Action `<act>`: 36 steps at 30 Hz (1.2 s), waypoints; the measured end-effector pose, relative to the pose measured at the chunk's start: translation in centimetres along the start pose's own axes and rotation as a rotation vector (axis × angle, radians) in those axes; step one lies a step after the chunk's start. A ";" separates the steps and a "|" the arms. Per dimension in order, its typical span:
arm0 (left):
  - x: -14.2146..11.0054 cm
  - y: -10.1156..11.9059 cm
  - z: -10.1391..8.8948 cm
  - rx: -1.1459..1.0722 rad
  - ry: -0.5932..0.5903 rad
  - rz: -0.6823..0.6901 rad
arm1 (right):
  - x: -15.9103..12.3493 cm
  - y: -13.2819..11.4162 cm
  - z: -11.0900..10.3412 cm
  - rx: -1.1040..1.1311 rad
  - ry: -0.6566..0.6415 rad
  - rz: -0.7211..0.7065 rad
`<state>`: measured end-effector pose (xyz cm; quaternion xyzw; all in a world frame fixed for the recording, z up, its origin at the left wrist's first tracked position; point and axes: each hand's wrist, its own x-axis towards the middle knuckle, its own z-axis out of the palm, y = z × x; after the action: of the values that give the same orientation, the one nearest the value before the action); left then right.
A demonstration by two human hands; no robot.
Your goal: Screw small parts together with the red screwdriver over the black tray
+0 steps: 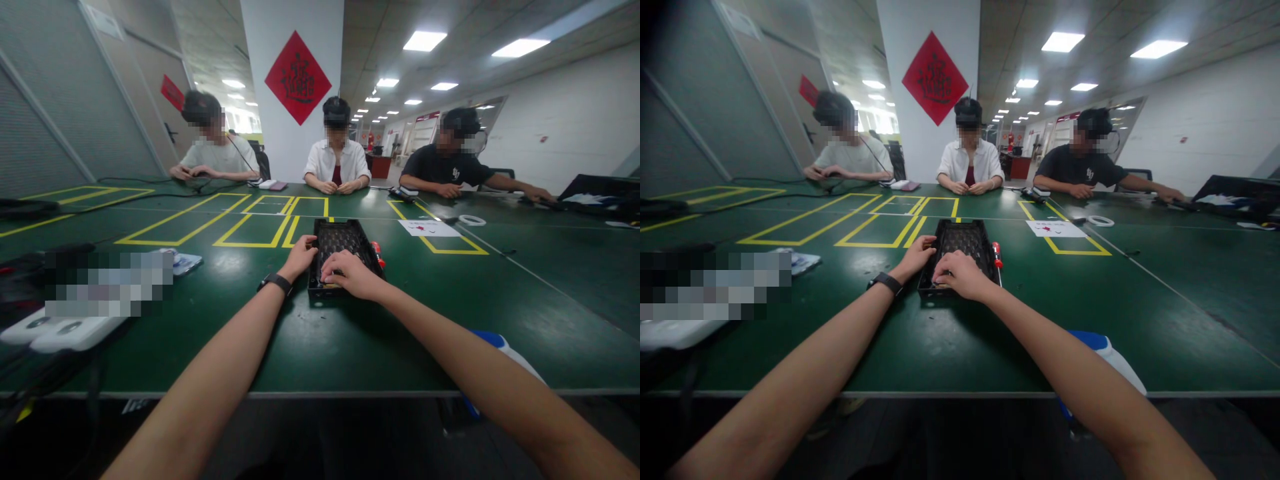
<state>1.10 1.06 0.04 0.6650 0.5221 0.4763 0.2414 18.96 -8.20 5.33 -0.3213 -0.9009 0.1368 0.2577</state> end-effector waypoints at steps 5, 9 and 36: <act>-0.1 0.3 -0.1 0.010 0.007 0.004 | 0.4 -0.1 0.5 -0.047 -0.037 0.031; -0.1 0.3 0.0 -0.004 0.003 -0.001 | 0.5 0.0 0.5 -0.026 -0.079 0.054; -0.1 0.0 0.0 -0.007 0.033 0.040 | 0.9 1.2 1.6 0.038 -0.008 0.080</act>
<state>1.10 1.00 -0.04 0.6666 0.5108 0.4939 0.2255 18.09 -6.84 3.89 -0.3517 -0.8855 0.1655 0.2544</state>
